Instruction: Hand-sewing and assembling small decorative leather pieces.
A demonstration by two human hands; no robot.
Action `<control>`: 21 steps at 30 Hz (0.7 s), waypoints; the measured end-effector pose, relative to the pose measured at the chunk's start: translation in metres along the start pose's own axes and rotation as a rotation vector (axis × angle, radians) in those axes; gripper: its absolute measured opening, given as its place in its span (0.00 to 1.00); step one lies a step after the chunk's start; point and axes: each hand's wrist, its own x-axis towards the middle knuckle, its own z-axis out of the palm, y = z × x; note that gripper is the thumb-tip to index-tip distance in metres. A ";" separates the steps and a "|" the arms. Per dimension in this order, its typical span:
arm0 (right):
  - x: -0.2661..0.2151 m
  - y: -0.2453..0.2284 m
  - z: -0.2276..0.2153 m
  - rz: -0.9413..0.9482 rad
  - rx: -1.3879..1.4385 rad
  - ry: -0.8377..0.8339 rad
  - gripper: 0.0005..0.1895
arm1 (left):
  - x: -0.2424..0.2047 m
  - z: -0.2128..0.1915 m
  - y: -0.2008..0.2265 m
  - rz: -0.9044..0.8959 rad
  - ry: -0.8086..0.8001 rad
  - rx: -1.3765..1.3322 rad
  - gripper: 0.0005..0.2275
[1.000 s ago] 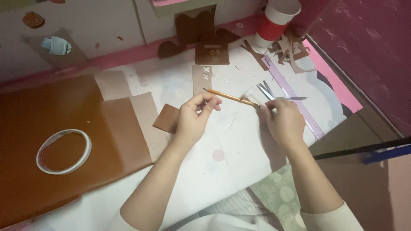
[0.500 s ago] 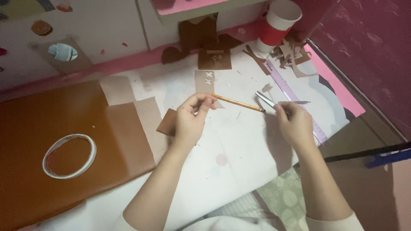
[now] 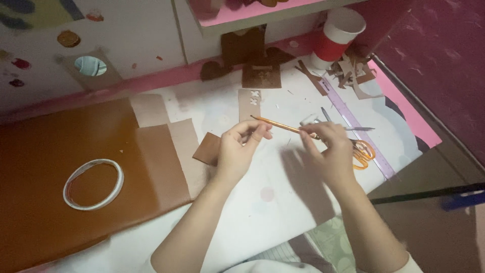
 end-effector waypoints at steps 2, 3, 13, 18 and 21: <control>0.000 -0.018 0.001 -0.006 0.106 -0.032 0.07 | -0.004 0.002 0.002 -0.019 -0.014 -0.004 0.07; 0.001 -0.027 0.001 -0.009 0.211 -0.061 0.09 | -0.007 0.003 0.003 -0.037 -0.033 -0.009 0.07; 0.007 -0.035 0.014 0.193 0.669 -0.294 0.09 | 0.001 -0.009 -0.005 -0.009 -0.061 0.035 0.07; 0.012 -0.036 -0.013 0.326 0.641 -0.347 0.11 | 0.006 -0.016 -0.006 -0.011 -0.012 0.080 0.07; 0.015 -0.028 -0.019 0.331 0.605 -0.315 0.10 | 0.005 -0.016 -0.001 -0.032 0.009 0.062 0.07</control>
